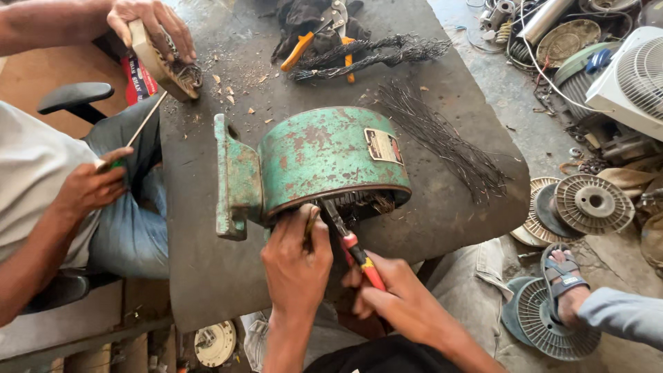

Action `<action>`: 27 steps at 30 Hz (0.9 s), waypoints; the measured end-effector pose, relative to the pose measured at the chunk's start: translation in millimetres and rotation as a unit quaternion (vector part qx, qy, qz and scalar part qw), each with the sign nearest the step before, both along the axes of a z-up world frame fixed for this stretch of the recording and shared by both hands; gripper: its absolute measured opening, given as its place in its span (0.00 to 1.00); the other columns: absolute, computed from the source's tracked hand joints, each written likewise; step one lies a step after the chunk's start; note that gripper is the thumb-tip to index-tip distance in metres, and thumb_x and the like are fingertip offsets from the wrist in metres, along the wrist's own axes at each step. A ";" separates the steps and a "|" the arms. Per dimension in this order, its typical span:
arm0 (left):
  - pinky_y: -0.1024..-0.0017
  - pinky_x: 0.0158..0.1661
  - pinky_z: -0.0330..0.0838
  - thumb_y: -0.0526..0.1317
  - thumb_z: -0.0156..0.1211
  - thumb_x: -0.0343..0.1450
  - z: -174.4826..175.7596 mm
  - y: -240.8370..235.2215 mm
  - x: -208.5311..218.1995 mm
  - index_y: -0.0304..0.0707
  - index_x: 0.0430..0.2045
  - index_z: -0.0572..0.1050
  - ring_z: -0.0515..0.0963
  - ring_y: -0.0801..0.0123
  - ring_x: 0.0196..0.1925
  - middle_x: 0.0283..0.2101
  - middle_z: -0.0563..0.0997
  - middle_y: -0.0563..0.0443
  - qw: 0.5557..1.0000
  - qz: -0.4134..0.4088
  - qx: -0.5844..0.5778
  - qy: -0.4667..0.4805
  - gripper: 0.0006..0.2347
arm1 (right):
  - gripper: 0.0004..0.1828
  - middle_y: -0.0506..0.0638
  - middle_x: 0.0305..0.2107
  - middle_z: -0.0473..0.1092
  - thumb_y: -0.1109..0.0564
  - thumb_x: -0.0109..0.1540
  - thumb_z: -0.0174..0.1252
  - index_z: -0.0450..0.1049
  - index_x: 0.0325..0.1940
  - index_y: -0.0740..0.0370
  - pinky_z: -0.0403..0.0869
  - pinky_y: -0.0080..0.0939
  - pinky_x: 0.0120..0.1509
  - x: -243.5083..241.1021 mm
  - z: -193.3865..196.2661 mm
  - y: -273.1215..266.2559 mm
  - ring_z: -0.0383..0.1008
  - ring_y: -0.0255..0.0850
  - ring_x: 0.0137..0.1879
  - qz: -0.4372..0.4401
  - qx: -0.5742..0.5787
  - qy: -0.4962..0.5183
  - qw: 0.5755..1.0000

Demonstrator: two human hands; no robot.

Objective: The person uses a screwdriver and pliers to remove copper wire from the slots of a motor stator. They repeatedly pry out wire segments and place them on the workbench. A second person works on a separate component nearby.

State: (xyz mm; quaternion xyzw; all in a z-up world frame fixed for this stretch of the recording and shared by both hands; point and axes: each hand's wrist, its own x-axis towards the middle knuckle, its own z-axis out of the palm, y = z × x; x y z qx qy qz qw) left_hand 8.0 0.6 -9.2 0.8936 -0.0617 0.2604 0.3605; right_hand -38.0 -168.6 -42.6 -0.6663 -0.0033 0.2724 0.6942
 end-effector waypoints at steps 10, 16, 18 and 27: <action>0.60 0.38 0.78 0.32 0.58 0.71 -0.2 -5.9 -5.0 0.27 0.40 0.79 0.84 0.48 0.37 0.38 0.82 0.37 0.999 -0.011 -0.029 -0.022 0.08 | 0.20 0.67 0.48 0.73 0.67 0.46 0.46 0.67 0.42 0.70 0.82 0.53 0.43 3.5 -4.8 -10.3 0.81 0.55 0.41 -0.021 0.407 0.208 0.889; 0.61 0.32 0.75 0.31 0.59 0.70 6.2 -5.3 -3.6 0.27 0.37 0.79 0.83 0.49 0.30 0.33 0.81 0.38 0.999 -0.001 -0.044 0.008 0.06 | 0.13 0.65 0.36 0.74 0.69 0.52 0.48 0.67 0.41 0.70 0.69 0.50 0.29 5.8 -21.6 -6.8 0.72 0.54 0.27 -0.046 0.298 0.134 0.944; 0.61 0.31 0.75 0.31 0.60 0.70 7.3 -3.7 -5.6 0.27 0.35 0.79 0.82 0.48 0.31 0.32 0.80 0.38 0.999 0.005 -0.045 -0.001 0.05 | 0.11 0.64 0.33 0.73 0.69 0.52 0.50 0.67 0.39 0.70 0.67 0.52 0.30 3.6 -21.2 3.0 0.69 0.57 0.29 -0.079 0.070 -0.045 0.993; 0.68 0.25 0.71 0.31 0.64 0.68 6.0 12.3 -39.3 0.33 0.28 0.79 0.78 0.60 0.21 0.25 0.78 0.46 0.999 -0.019 -0.043 -0.008 0.01 | 0.20 0.63 0.37 0.70 0.68 0.54 0.54 0.69 0.51 0.69 0.72 0.52 0.45 -35.1 -12.9 -5.0 0.75 0.62 0.43 -0.017 -0.195 -0.311 0.930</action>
